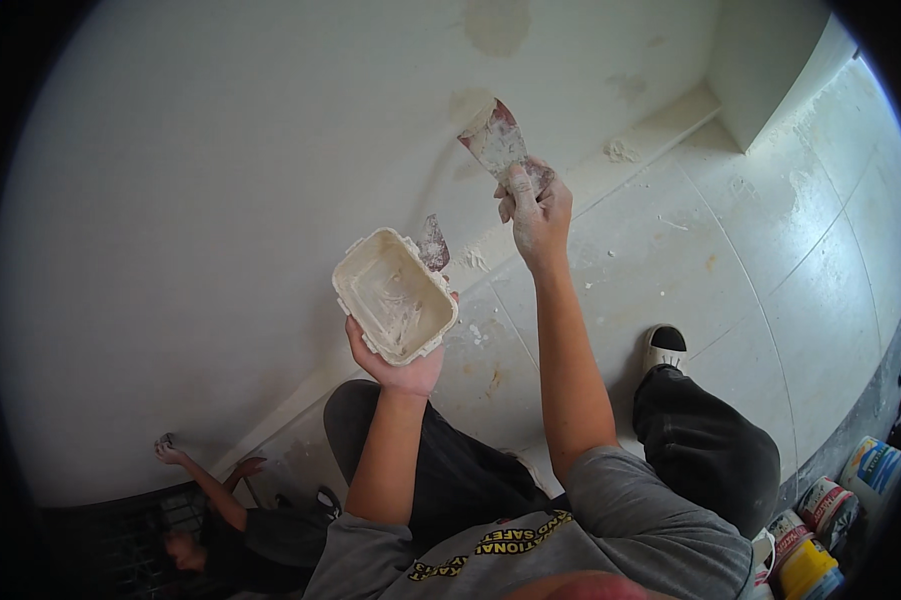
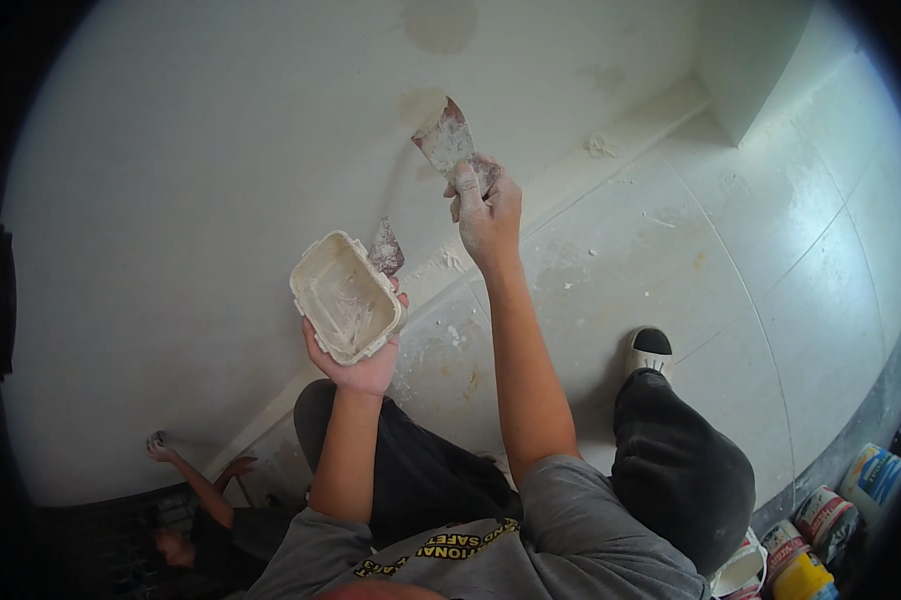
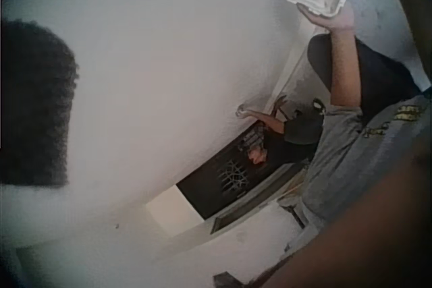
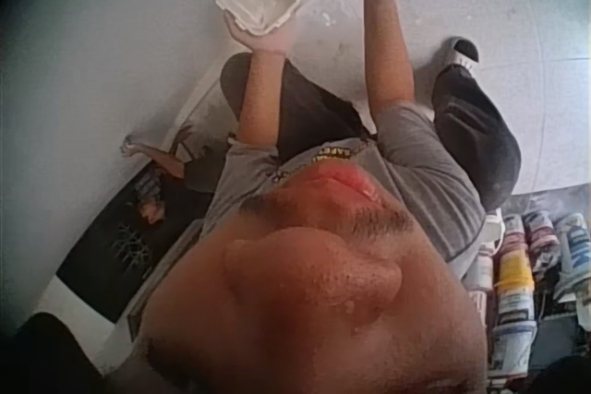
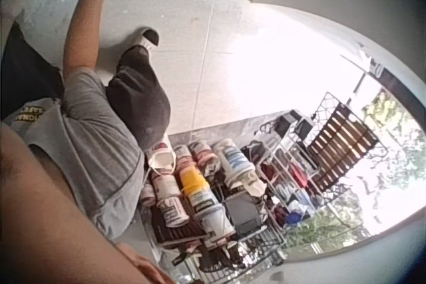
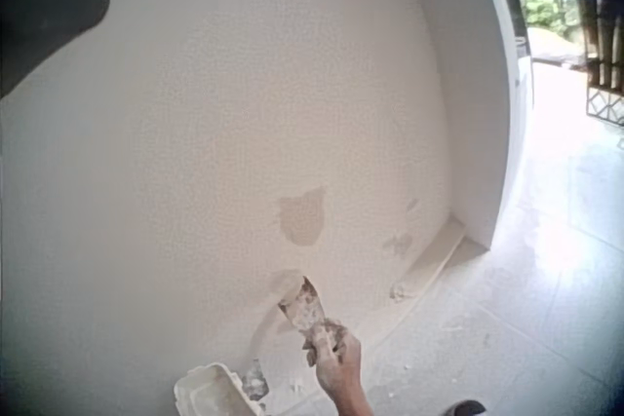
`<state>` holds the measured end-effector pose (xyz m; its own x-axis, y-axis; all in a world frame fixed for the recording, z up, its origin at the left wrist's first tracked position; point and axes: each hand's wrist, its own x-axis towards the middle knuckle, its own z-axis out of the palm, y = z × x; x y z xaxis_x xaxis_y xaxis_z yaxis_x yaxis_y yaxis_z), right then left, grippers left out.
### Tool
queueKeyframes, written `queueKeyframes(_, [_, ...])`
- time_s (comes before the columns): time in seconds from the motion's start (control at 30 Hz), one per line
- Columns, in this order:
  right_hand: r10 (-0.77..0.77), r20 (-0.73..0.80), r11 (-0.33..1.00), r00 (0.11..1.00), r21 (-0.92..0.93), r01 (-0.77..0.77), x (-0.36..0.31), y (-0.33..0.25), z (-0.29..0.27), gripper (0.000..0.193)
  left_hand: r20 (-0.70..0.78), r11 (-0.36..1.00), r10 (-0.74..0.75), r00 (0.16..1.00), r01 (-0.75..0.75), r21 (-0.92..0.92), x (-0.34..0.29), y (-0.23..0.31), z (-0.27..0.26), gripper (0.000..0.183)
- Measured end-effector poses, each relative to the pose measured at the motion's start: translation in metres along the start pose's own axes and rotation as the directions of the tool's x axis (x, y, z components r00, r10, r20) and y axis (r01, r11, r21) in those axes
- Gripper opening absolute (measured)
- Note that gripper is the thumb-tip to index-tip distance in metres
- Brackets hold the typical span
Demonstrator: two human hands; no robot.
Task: The person applies putty from a container to a wall using a putty knife, smoothing it over holes or cracks.
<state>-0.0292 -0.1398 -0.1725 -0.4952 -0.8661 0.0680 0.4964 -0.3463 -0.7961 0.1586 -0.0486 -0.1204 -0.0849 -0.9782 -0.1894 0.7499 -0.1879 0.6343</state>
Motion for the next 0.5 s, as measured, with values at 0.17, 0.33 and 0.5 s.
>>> queueKeyframes(0.17, [-0.12,-0.017,0.959,0.993,-0.26,0.112,0.017,-0.003,0.011,0.034,-0.038,0.999,-0.004,0.999,0.005,0.033,-0.001,-0.001,0.0,0.074])
queueKeyframes(0.33, [-0.209,0.207,0.866,0.956,-0.414,0.279,0.03,-0.015,0.043,0.03,0.037,1.0,0.018,0.999,-0.017,-0.021,0.001,-0.006,-0.001,0.073])
queueKeyframes(0.5, [-0.231,0.438,0.73,0.869,-0.512,0.452,0.009,-0.009,0.032,0.014,0.095,0.994,0.11,0.989,-0.108,-0.033,0.012,-0.012,-0.008,0.076])
